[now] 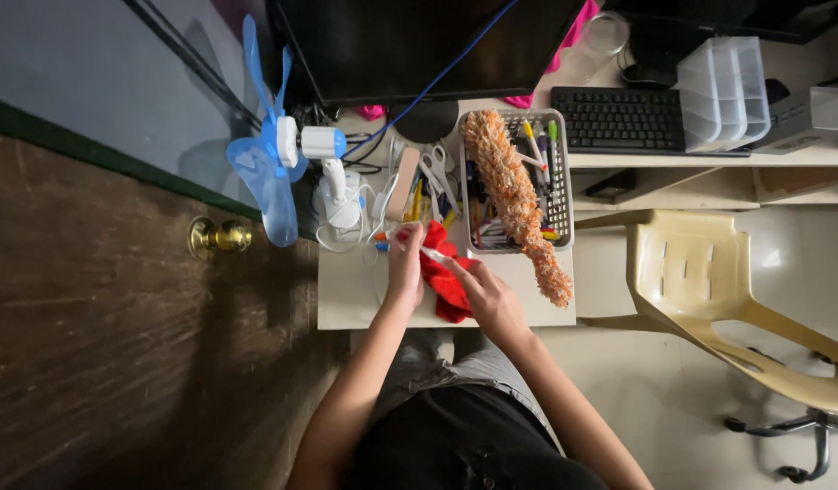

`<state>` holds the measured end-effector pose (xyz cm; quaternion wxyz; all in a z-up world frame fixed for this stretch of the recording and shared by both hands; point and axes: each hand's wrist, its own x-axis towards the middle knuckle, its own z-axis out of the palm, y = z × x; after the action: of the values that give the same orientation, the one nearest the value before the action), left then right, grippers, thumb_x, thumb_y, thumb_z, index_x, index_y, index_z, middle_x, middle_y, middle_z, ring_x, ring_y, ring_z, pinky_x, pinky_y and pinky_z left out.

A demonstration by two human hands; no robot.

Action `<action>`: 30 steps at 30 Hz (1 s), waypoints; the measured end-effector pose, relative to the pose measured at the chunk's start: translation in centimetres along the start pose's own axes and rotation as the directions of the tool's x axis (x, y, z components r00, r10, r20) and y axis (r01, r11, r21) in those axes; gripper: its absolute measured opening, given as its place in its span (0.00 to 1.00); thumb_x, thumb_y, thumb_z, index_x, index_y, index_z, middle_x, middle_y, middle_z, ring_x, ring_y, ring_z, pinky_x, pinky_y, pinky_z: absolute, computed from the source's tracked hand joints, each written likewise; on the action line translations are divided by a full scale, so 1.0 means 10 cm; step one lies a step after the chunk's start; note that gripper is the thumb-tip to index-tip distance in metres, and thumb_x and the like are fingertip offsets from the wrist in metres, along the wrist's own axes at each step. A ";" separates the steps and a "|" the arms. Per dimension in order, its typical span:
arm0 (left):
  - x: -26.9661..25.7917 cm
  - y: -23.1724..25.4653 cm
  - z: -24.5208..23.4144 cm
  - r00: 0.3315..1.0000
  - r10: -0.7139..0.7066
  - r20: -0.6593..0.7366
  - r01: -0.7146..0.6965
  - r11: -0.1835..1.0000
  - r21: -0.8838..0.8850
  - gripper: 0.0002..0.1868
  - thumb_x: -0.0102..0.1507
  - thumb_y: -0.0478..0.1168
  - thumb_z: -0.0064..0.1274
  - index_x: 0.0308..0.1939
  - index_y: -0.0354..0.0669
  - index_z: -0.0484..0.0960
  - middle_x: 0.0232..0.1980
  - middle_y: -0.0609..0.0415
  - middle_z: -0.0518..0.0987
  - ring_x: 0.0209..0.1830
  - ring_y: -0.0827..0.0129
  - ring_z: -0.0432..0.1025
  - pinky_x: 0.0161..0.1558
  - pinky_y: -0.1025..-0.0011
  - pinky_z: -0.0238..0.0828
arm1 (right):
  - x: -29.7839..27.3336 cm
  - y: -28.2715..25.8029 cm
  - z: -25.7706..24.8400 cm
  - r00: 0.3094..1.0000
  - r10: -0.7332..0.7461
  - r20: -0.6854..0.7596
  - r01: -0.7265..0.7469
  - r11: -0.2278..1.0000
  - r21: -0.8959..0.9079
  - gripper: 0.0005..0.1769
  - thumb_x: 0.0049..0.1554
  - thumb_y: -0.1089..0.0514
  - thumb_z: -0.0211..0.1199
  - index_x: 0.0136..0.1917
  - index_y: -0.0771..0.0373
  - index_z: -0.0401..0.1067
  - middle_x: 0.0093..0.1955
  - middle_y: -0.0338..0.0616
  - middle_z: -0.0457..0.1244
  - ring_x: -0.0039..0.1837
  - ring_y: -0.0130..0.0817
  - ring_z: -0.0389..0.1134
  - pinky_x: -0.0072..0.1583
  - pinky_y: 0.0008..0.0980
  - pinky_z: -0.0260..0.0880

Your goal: The person cleans various items on a cluttered desk using a red cloth. They wipe a white plastic container, a small fan, a glue bottle, and a pair of scissors before placing them back on the desk.

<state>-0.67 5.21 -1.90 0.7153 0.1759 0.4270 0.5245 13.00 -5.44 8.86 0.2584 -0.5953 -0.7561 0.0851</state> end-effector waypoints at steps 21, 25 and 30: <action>-0.21 0.11 -0.01 0.977 -0.023 0.212 -0.031 0.968 0.250 0.13 0.68 0.45 0.54 0.50 0.42 0.73 0.52 0.52 0.79 0.53 0.71 0.73 0.59 0.70 0.67 | -0.06 0.02 0.13 0.973 0.225 0.050 -0.230 0.927 0.297 0.23 0.62 0.62 0.58 0.71 0.54 0.70 0.57 0.54 0.68 0.46 0.52 0.72 0.44 0.43 0.73; -0.18 0.18 -0.07 0.956 0.001 0.292 -0.092 0.950 0.299 0.13 0.71 0.45 0.54 0.51 0.40 0.73 0.52 0.49 0.77 0.54 0.68 0.71 0.61 0.68 0.66 | -0.12 0.13 0.28 0.972 0.229 0.047 -0.228 0.891 0.392 0.21 0.64 0.62 0.57 0.71 0.59 0.69 0.53 0.55 0.69 0.49 0.51 0.73 0.49 0.42 0.74; -0.29 0.47 0.06 0.927 -0.093 0.364 -0.022 0.954 0.300 0.14 0.67 0.47 0.53 0.52 0.45 0.73 0.57 0.52 0.78 0.60 0.70 0.72 0.65 0.70 0.66 | -0.07 0.25 0.27 0.772 0.361 0.524 -0.628 0.300 0.718 0.20 0.69 0.55 0.51 0.72 0.60 0.68 0.33 0.32 0.54 0.32 0.19 0.52 0.33 0.23 0.53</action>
<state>-3.24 4.52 3.00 0.7580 0.3707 0.3603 0.3977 13.88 -4.96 5.24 0.3786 -0.5670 -0.4075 0.6075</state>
